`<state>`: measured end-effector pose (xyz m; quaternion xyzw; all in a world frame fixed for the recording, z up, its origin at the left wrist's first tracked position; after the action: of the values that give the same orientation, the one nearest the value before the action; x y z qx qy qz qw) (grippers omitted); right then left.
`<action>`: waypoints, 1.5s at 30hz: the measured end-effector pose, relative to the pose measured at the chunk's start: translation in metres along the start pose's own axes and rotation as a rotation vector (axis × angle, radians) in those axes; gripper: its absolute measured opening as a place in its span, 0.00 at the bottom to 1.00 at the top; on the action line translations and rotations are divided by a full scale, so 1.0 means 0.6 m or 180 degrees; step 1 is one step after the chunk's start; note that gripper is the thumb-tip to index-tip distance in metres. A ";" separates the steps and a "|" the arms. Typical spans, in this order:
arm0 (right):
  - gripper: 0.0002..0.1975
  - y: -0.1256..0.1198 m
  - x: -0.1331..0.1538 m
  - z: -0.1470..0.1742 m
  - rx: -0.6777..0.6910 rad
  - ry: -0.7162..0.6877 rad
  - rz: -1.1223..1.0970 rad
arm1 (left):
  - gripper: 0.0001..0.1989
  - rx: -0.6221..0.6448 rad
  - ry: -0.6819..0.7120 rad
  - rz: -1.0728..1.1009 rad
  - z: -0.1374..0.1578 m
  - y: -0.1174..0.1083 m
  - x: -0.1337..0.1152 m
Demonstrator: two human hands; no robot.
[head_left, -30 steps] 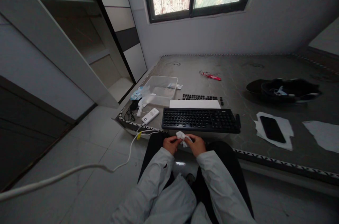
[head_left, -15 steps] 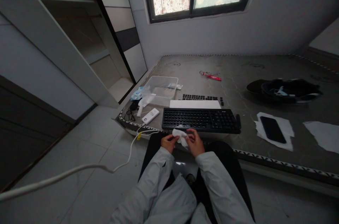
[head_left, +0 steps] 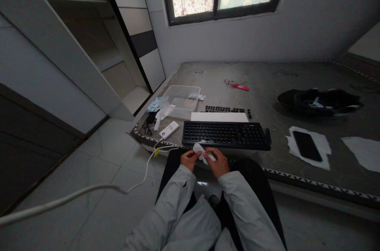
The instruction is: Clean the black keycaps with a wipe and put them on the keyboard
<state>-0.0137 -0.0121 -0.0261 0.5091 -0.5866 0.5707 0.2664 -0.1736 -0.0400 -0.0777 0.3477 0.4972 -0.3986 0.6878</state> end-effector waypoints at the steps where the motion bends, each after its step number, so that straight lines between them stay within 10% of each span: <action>1: 0.08 0.001 0.003 0.000 0.0021 -0.0090 0.0015 | 0.17 -0.0005 -0.0011 0.0012 0.000 0.000 0.001; 28: 0.11 -0.005 -0.018 -0.005 -0.0137 0.0049 0.0040 | 0.24 0.0678 -0.0002 0.0300 -0.007 0.031 0.025; 45: 0.15 0.011 -0.032 -0.010 0.0150 0.0375 -0.1114 | 0.24 0.0620 -0.0236 0.1212 -0.014 0.027 0.033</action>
<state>-0.0144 -0.0020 -0.0447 0.5752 -0.4589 0.5580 0.3836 -0.1589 -0.0297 -0.0978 0.4852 0.3561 -0.3201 0.7316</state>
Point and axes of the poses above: each hand's wrist, its own z-axis away from the middle knuckle, its own y-axis out of the palm, x = y × z, the point moved 8 cm from there along -z, towards the middle knuckle, and after that the axes turned 5 degrees about x, right-handed, at the moved point
